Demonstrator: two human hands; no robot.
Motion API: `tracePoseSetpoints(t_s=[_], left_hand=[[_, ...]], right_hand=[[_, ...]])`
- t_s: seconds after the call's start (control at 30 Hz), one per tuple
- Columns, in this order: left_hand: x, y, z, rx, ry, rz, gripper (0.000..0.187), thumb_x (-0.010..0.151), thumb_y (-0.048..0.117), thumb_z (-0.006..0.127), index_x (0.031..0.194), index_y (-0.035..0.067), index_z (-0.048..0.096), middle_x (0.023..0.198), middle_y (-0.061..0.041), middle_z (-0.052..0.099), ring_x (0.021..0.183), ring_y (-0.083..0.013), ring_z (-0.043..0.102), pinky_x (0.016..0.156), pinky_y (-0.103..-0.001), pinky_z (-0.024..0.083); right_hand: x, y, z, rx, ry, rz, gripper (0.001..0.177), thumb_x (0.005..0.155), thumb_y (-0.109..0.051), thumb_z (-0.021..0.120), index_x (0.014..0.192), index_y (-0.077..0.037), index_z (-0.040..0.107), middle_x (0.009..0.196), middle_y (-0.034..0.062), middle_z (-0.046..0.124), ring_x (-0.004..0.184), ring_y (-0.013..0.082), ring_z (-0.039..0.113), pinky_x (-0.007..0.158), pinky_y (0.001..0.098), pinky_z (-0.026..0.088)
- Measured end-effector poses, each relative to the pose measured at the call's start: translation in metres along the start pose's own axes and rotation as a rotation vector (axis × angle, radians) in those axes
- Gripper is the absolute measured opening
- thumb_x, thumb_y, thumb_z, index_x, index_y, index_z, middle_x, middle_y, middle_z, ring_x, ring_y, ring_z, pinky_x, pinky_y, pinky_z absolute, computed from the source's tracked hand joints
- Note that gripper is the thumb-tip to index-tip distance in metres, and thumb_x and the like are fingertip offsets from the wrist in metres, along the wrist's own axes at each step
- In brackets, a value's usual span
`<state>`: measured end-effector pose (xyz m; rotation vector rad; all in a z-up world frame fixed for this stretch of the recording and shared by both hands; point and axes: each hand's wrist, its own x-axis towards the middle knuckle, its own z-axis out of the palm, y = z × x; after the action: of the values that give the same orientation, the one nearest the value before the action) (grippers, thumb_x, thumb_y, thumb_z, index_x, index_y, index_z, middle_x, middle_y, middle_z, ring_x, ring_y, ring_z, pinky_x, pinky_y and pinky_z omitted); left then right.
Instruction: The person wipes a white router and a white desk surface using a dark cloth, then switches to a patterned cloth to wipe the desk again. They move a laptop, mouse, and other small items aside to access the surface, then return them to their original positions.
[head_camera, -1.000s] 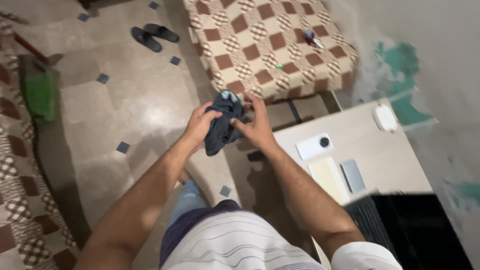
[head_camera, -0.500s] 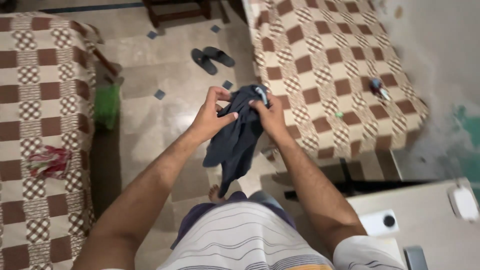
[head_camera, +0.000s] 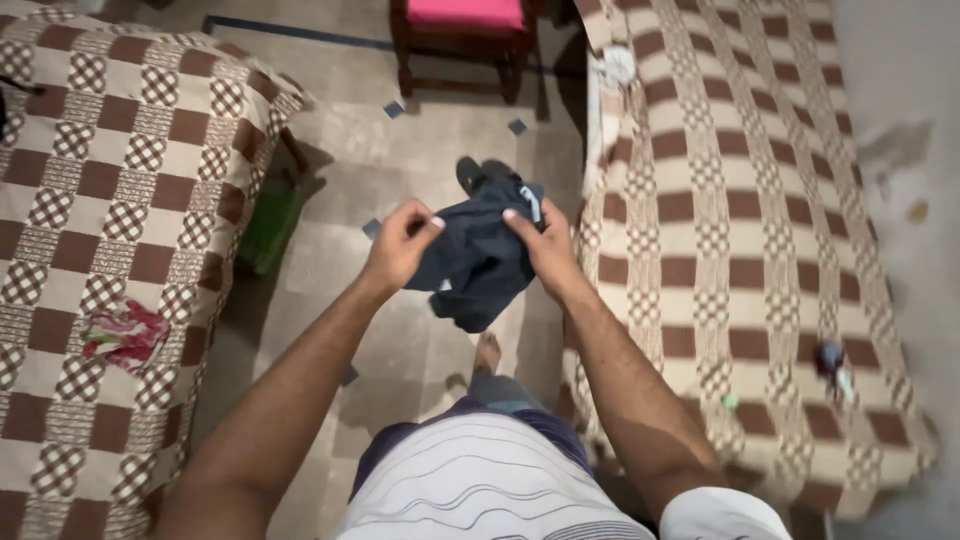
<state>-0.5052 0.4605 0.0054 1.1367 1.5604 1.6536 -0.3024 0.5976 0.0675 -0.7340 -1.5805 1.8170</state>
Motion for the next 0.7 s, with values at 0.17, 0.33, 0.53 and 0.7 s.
tracePoseSetpoints(t_s=[0.17, 0.33, 0.53, 0.7], left_hand=[[0.089, 0.026, -0.010, 0.163, 0.328, 0.064, 0.015, 0.107, 0.015, 0.061, 0.102, 0.003, 0.053, 0.084, -0.002, 0.054, 0.079, -0.0101, 0.051, 0.073, -0.027, 0.046], [0.159, 0.041, -0.011, 0.254, 0.429, 0.102, 0.019, 0.108, 0.020, 0.060, 0.104, 0.003, 0.052, 0.082, -0.004, 0.055, 0.076, -0.0134, 0.050, 0.072, -0.029, 0.046], [0.238, 0.020, -0.047, 0.201, 0.353, 0.043, 0.033, 0.098, 0.028, 0.077, 0.100, 0.004, 0.054, 0.083, -0.003, 0.053, 0.079, -0.0130, 0.048, 0.071, -0.029, 0.045], [0.306, -0.010, -0.101, 0.257, 0.237, 0.028, 0.043, 0.080, 0.023, 0.088, 0.102, 0.005, 0.056, 0.088, -0.001, 0.059, 0.085, -0.0119, 0.055, 0.079, -0.029, 0.050]], right_hand=[[0.099, -0.047, -0.027, -0.344, -0.400, 0.013, 0.050, 0.080, -0.007, 0.084, 0.124, 0.000, 0.062, 0.110, 0.0036, 0.071, 0.100, 0.0115, 0.066, 0.090, 0.0267, 0.054], [0.200, -0.049, -0.046, -0.336, -0.382, 0.164, 0.027, 0.090, -0.010, 0.077, 0.116, 0.000, 0.073, 0.106, 0.0044, 0.077, 0.097, 0.0120, 0.070, 0.090, 0.0275, 0.055], [0.314, -0.016, -0.038, -0.107, -0.371, 0.082, 0.022, 0.094, -0.007, 0.071, 0.116, -0.001, 0.071, 0.108, 0.0019, 0.074, 0.098, 0.0109, 0.068, 0.089, 0.0255, 0.052], [0.406, 0.019, -0.012, -0.067, -0.356, 0.028, 0.026, 0.095, -0.006, 0.069, 0.120, -0.001, 0.068, 0.109, 0.0018, 0.073, 0.099, 0.0111, 0.067, 0.091, 0.0254, 0.052]])
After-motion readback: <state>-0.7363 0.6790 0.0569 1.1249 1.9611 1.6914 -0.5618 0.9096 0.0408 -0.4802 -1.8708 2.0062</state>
